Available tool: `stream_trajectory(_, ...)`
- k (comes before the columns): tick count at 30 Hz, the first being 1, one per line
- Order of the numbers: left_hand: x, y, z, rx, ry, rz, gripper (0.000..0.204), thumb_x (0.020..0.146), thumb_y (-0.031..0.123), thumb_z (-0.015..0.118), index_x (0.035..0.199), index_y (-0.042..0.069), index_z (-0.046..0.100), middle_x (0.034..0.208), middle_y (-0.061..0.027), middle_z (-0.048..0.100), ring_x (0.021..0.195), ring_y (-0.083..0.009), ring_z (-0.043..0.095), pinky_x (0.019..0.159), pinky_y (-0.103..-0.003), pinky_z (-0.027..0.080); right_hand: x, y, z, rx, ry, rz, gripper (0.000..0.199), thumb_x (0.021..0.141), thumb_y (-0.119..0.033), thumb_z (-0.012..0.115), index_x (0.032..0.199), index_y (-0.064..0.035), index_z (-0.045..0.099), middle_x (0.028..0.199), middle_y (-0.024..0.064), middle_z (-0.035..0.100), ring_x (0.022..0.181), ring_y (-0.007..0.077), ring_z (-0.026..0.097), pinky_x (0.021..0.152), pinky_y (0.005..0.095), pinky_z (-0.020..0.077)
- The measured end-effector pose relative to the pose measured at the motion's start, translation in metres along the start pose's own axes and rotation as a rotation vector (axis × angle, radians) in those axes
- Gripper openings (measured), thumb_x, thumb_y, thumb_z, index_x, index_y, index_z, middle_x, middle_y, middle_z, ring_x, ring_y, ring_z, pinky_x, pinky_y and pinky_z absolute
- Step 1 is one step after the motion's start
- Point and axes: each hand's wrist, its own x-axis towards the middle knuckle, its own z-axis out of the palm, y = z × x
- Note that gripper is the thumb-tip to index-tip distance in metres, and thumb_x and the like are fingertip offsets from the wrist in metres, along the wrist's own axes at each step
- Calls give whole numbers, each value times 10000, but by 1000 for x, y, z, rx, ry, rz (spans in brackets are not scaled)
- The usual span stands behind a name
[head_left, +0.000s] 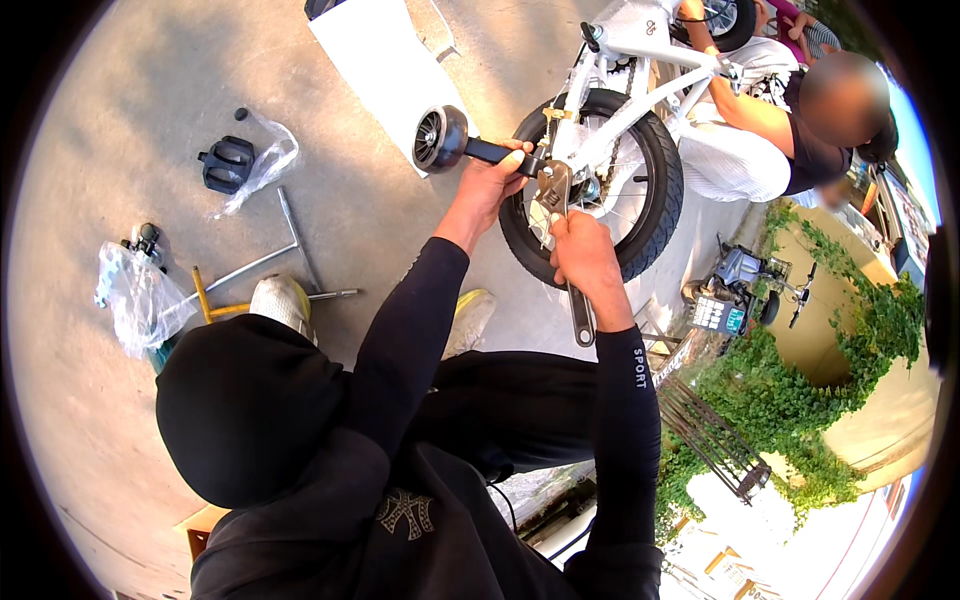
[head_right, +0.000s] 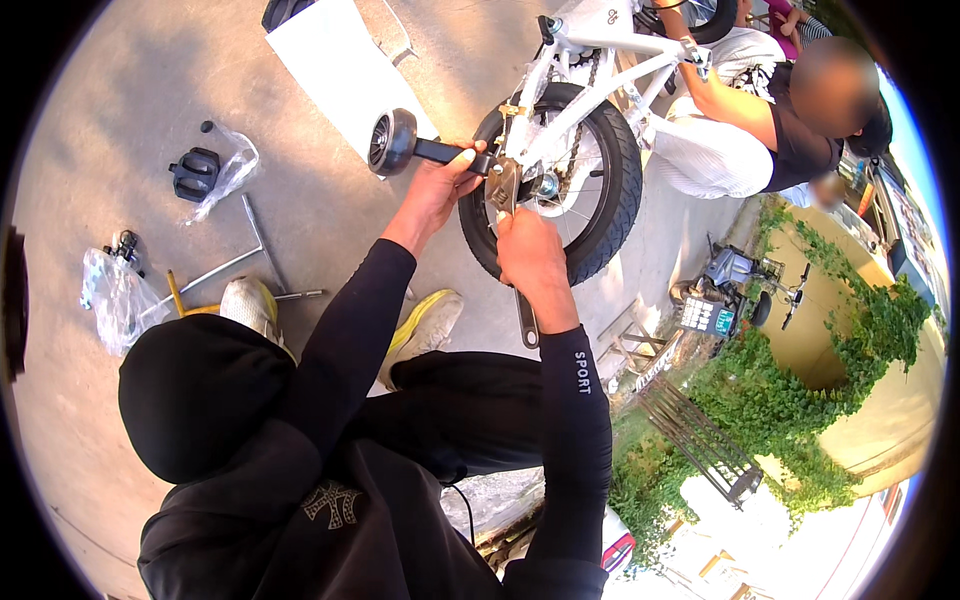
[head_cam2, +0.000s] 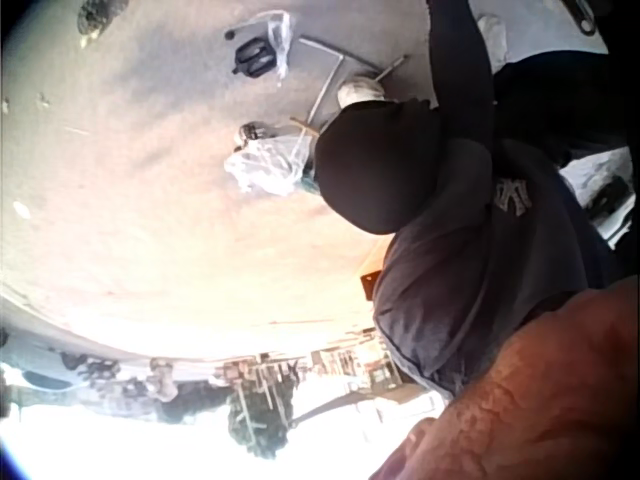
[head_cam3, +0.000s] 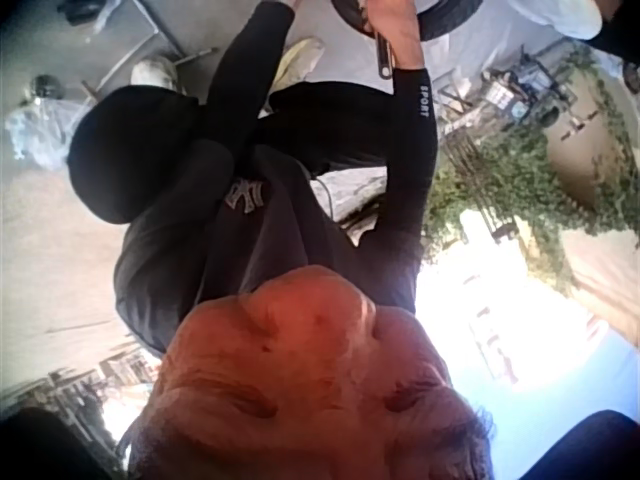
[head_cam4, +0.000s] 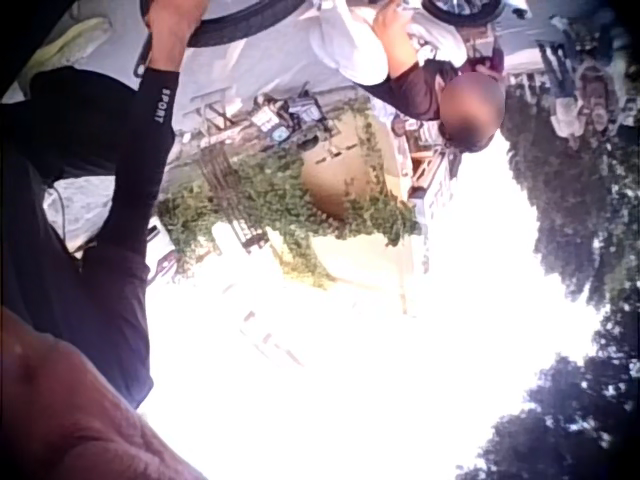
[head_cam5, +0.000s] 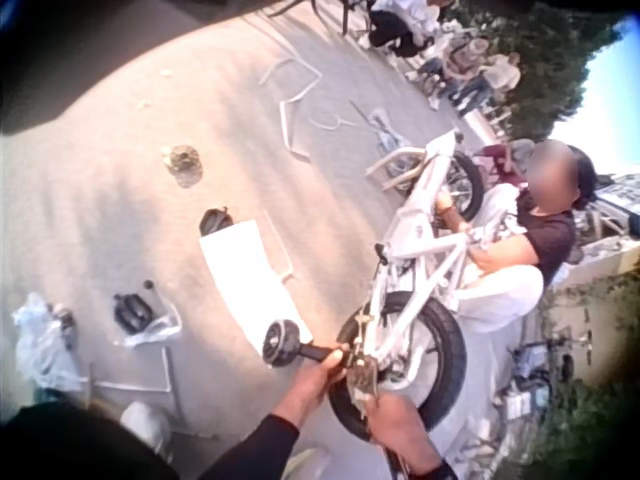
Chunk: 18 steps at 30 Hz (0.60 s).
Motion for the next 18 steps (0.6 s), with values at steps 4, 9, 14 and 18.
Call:
stream_trajectory(4,2,4,5,-44,-32,-57,164,956,203,687,1093,129,635,1148,-26,709,913,-102,676,694,-224,581,17,24,27,-118,244,-125,343,1008,-288,469,988,8,641,899,283,686,935,479,651,818,559,504)
stream_trajectory(9,7,12,0,-40,-69,-96,266,1004,300,616,1127,65,611,1169,-83,702,911,-139,691,704,-279,623,14,29,39,-117,335,-248,332,1002,-288,481,965,3,638,898,285,684,923,495,645,820,572,495)
stream_trajectory(14,4,9,2,-20,-29,-62,267,1001,305,627,1102,58,634,1129,-70,705,881,-118,680,647,-227,590,15,27,64,-101,395,-214,311,1016,-295,478,960,-14,600,828,270,683,845,484,660,754,576,503)
stream_trajectory(18,4,6,4,-20,-72,-51,262,1004,294,623,1093,48,630,1149,-84,695,867,-127,680,636,-221,585,32,40,100,15,553,-261,295,1031,-287,467,925,-24,543,709,232,668,706,480,654,668,577,497)
